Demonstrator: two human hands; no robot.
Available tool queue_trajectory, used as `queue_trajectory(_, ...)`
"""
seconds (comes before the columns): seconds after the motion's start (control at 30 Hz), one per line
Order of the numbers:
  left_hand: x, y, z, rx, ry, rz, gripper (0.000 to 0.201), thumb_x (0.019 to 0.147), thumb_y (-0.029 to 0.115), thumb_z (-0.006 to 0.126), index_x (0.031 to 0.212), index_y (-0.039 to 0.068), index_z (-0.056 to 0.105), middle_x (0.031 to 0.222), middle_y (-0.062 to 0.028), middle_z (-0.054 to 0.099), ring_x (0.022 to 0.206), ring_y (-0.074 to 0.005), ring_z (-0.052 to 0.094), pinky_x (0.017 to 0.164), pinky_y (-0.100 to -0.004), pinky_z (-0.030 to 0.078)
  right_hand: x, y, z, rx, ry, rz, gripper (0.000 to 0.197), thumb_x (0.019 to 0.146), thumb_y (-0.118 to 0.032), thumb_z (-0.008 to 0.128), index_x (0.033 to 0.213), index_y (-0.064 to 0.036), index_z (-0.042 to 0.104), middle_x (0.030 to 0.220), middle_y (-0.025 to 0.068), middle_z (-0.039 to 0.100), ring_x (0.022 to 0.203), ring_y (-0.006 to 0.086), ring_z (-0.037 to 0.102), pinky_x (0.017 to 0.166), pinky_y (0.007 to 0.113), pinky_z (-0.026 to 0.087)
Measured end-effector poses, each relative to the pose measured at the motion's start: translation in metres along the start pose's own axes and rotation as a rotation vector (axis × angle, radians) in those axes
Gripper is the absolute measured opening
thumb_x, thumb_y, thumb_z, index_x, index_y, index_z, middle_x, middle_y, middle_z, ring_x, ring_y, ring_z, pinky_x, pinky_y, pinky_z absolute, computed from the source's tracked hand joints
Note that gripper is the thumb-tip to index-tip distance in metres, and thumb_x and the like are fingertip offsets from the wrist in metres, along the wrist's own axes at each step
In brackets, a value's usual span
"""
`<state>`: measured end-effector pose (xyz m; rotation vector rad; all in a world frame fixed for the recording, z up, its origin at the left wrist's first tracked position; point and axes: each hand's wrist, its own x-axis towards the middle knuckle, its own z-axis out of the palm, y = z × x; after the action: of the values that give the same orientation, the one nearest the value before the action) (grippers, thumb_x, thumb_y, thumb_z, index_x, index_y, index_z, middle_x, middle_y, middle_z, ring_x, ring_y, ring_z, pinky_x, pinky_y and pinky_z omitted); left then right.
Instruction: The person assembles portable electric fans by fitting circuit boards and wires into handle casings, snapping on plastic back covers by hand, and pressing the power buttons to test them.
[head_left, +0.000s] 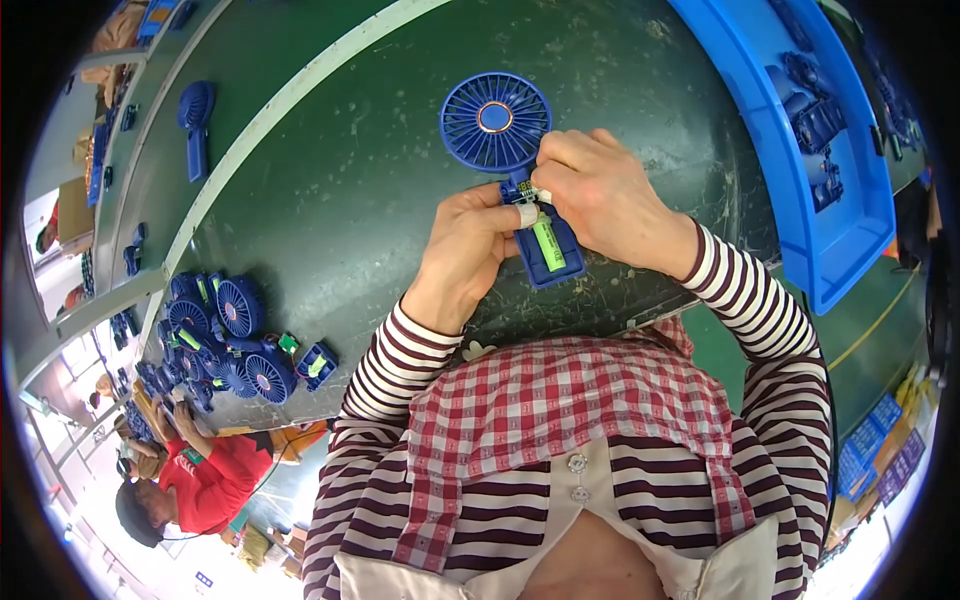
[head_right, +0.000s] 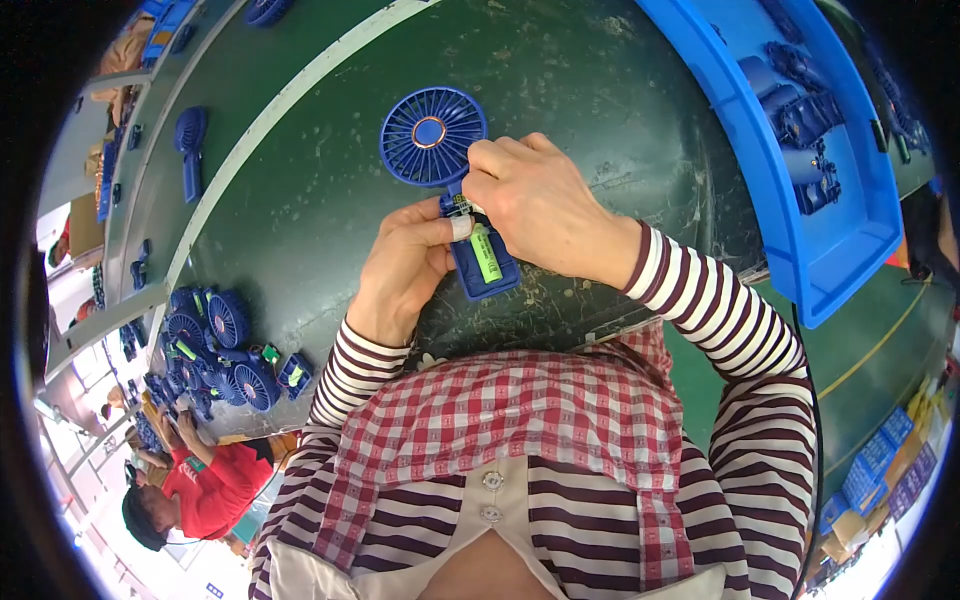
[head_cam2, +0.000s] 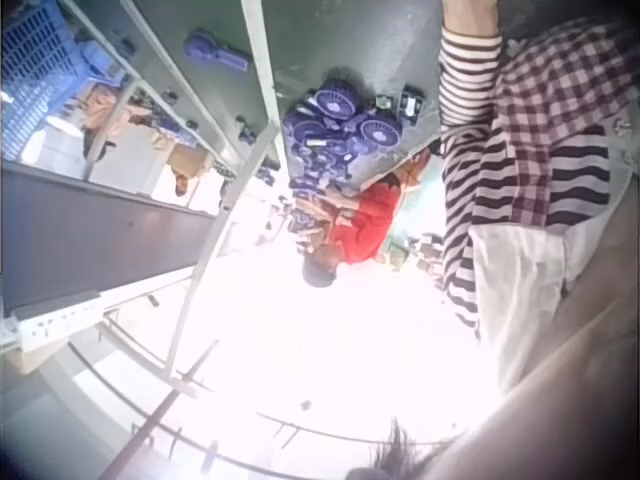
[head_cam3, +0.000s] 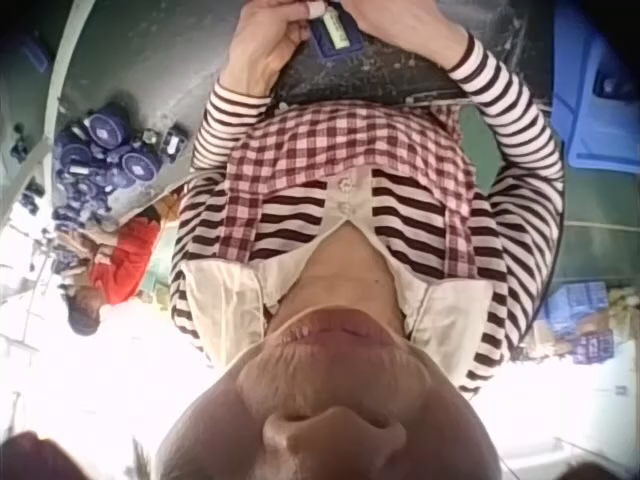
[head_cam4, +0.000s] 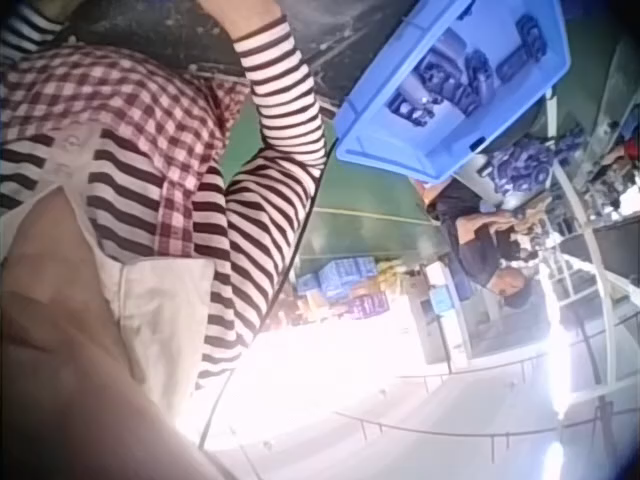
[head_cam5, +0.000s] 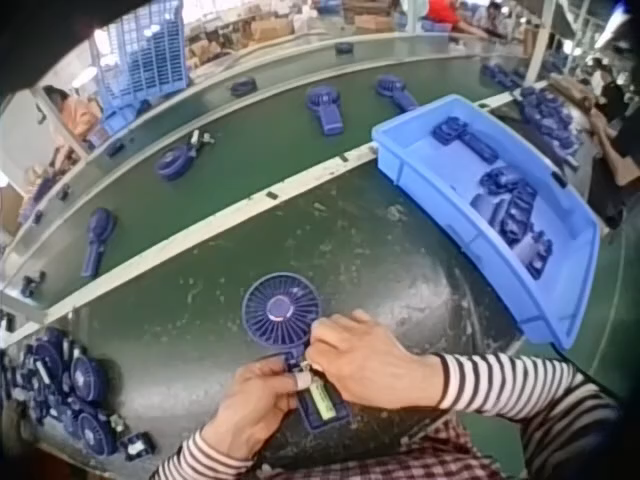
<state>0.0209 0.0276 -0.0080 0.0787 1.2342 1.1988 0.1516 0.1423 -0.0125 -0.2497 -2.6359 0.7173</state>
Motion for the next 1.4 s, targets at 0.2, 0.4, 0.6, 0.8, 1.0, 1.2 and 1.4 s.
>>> queue_trajectory(0.2, 0.004, 0.0, -0.007, -0.147, -0.185, 0.039, 0.025, 0.084, 0.007, 0.051, 0.105, -0.006, 0.055, 0.092, -0.0083, 0.062, 0.082, -0.0153, 0.061, 0.071, -0.0303, 0.052, 0.001, 0.0, -0.008, -0.015, 0.013, -0.003, 0.012, 0.065, -0.001, 0.06, 0.076, -0.0051, 0.056, 0.08, 0.005, 0.051, 0.074, 0.0227, 0.054, 0.066, 0.034, 0.038)
queue_trajectory(0.4, 0.012, -0.012, -0.009, 0.026, -0.025, 0.119, 0.028, 0.085, 0.009, 0.053, 0.111, -0.003, 0.054, 0.097, -0.0066, 0.061, 0.083, -0.0141, 0.06, 0.067, -0.0254, 0.049, -0.001, 0.003, 0.001, -0.092, 0.006, -0.015, 0.006, 0.065, -0.013, 0.06, 0.069, -0.0095, 0.058, 0.078, 0.0052, 0.051, 0.078, 0.0209, 0.054, 0.068, 0.035, 0.038)
queue_trajectory(0.6, 0.008, -0.022, -0.011, 0.053, -0.012, 0.203, 0.023, 0.084, 0.006, 0.052, 0.103, -0.007, 0.057, 0.092, -0.0074, 0.062, 0.079, -0.0137, 0.06, 0.065, -0.0233, 0.047, -0.011, -0.007, 0.009, -0.111, 0.055, 0.003, 0.006, 0.066, -0.012, 0.06, 0.069, -0.0076, 0.056, 0.077, 0.0048, 0.048, 0.075, 0.0199, 0.052, 0.067, 0.033, 0.037)
queue_trajectory(0.8, 0.009, -0.017, -0.001, 0.023, 0.078, 0.267, 0.022, 0.083, 0.007, 0.056, 0.1, -0.006, 0.059, 0.087, -0.0059, 0.061, 0.076, -0.0127, 0.057, 0.065, -0.0238, 0.044, -0.009, -0.005, 0.008, -0.04, 0.035, 0.092, 0.007, 0.07, -0.012, 0.058, 0.077, -0.0105, 0.056, 0.079, 0.0054, 0.05, 0.076, 0.0222, 0.054, 0.064, 0.036, 0.04)
queue_trajectory(1.0, 0.003, 0.012, 0.004, -0.015, -0.021, 0.394, 0.024, 0.085, 0.008, 0.054, 0.1, -0.01, 0.055, 0.088, -0.0173, 0.064, 0.079, -0.0226, 0.064, 0.074, -0.0332, 0.053, -0.008, 0.014, -0.062, -0.039, 0.197, 0.226, 0.027, 0.075, 0.0, 0.058, 0.102, -0.002, 0.058, 0.082, 0.0116, 0.055, 0.076, 0.0269, 0.057, 0.068, 0.033, 0.046)
queue_trajectory(1.2, -0.005, 0.016, 0.0, -0.022, -0.111, 0.421, 0.024, 0.085, 0.008, 0.054, 0.101, -0.009, 0.054, 0.089, -0.0171, 0.064, 0.081, -0.0237, 0.064, 0.074, -0.0351, 0.053, -0.047, 0.123, -0.193, -0.754, 0.279, 0.742, 0.024, 0.084, -0.009, 0.051, 0.106, -0.0066, 0.062, 0.098, 0.0158, 0.065, 0.093, 0.0296, 0.062, 0.077, 0.037, 0.049)
queue_trajectory(1.4, -0.006, 0.008, -0.013, 0.036, -0.03, 0.383, 0.029, 0.086, 0.012, 0.053, 0.104, -0.01, 0.052, 0.093, -0.0222, 0.063, 0.083, -0.0289, 0.064, 0.076, -0.0379, 0.052, -0.112, 0.184, -0.235, -0.697, -0.203, 0.735, 0.041, 0.066, 0.001, 0.055, 0.106, -0.005, 0.063, 0.109, 0.0149, 0.061, 0.103, 0.0316, 0.056, 0.093, 0.038, 0.043)
